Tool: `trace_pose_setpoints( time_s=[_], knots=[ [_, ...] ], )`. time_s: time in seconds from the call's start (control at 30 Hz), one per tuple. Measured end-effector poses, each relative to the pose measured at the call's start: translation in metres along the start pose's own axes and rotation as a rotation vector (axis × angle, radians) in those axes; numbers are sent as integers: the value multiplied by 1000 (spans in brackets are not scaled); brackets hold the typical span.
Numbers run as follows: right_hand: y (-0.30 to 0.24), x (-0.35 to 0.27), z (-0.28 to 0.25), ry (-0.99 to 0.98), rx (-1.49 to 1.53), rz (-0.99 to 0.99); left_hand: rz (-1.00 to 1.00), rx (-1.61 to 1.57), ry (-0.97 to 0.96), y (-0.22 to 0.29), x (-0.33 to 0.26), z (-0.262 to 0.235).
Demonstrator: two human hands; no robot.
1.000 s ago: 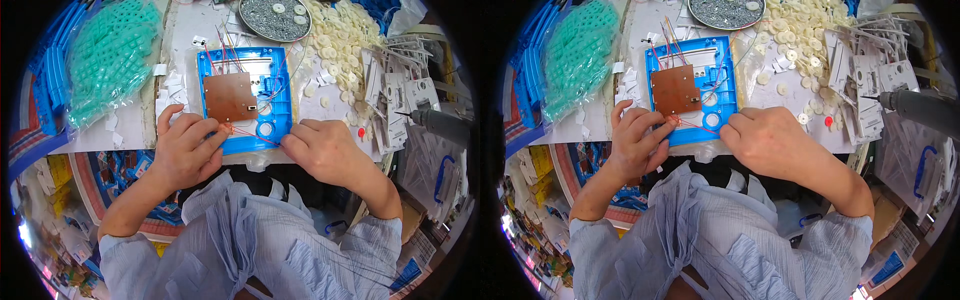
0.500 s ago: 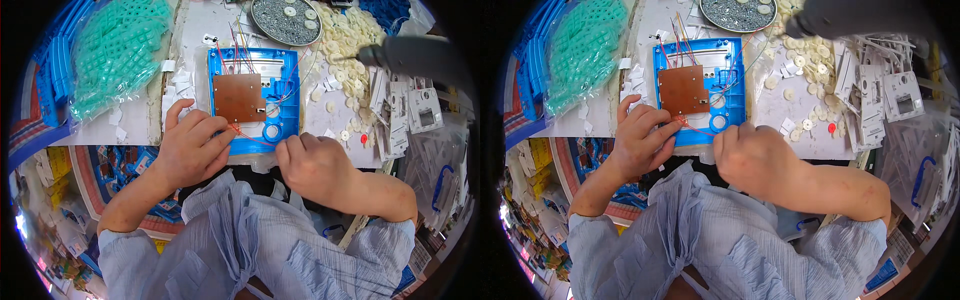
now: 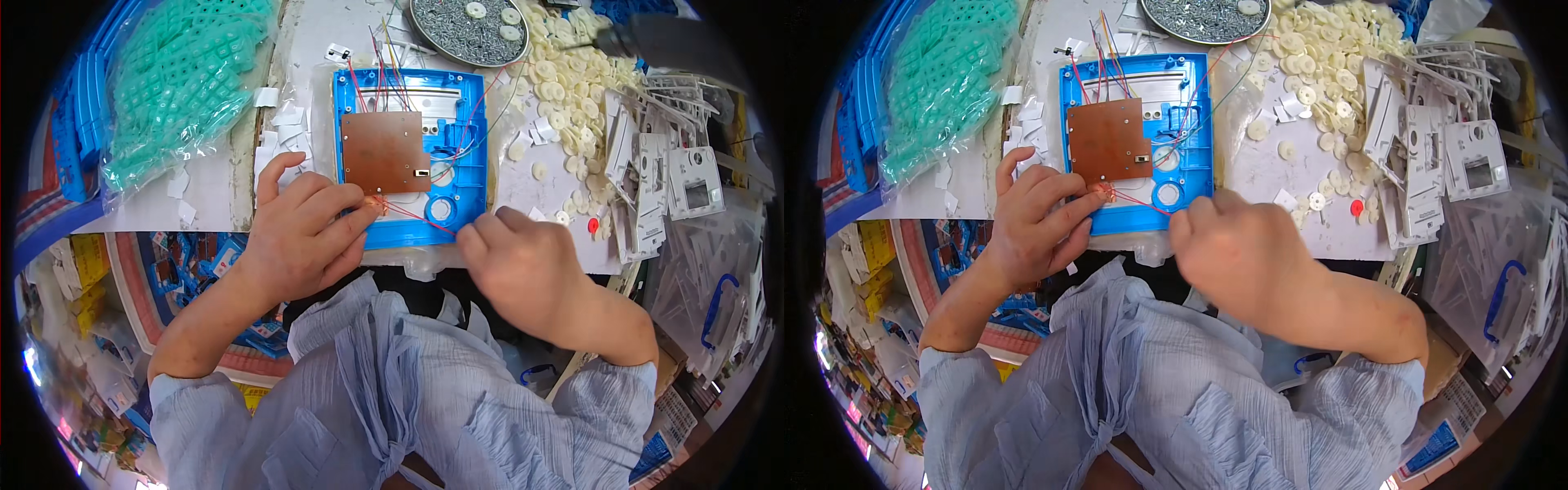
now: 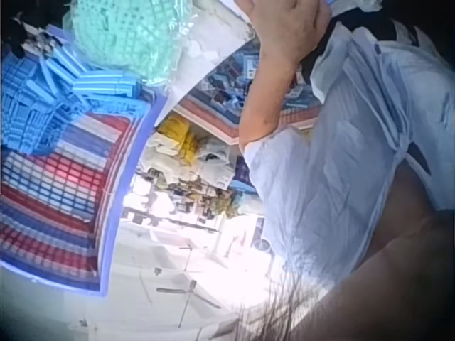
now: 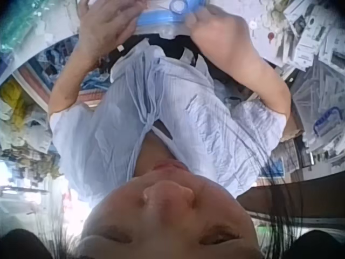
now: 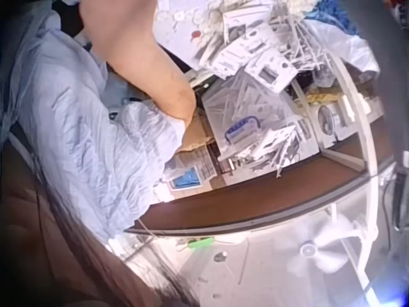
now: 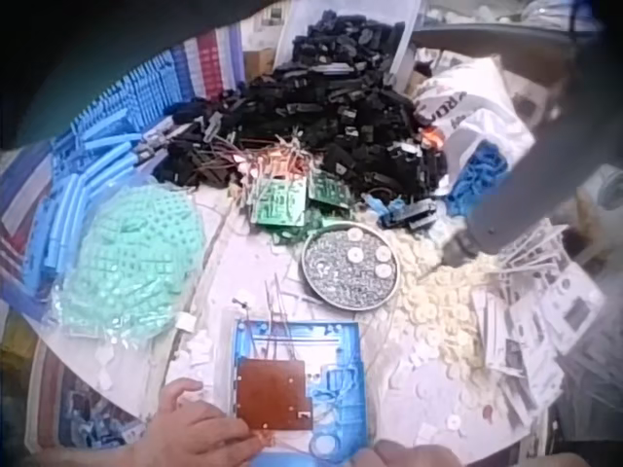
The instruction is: Assembling internal components, a circuit board, and a casing for a toy or electronic device.
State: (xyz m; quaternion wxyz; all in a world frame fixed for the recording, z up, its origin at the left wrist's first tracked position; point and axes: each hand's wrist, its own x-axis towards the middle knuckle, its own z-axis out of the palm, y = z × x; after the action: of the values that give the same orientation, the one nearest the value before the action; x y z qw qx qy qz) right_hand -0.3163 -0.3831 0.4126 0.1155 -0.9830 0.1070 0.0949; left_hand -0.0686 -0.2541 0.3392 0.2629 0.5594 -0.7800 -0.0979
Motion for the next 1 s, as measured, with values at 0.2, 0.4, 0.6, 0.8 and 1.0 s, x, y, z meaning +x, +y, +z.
trace_pose_setpoints(
  time_s=[0.2, 0.4, 0.6, 0.8, 1.0],
  knots=[
    [15, 2, 24, 194, 148, -92, -9, 29, 21, 4, -2, 2],
    [33, -21, 68, 479, 491, -59, 89, -63, 54, 38, 14, 23],
    [35, -24, 78, 523, 599, 2, 156, -49, -10, 44, 23, 35],
    [37, -26, 63, 348, 876, 174, 167, -16, -79, 45, 25, 33],
    [31, -20, 51, 88, 1296, 486, 211, 25, -76, 45, 28, 34]
  ],
)
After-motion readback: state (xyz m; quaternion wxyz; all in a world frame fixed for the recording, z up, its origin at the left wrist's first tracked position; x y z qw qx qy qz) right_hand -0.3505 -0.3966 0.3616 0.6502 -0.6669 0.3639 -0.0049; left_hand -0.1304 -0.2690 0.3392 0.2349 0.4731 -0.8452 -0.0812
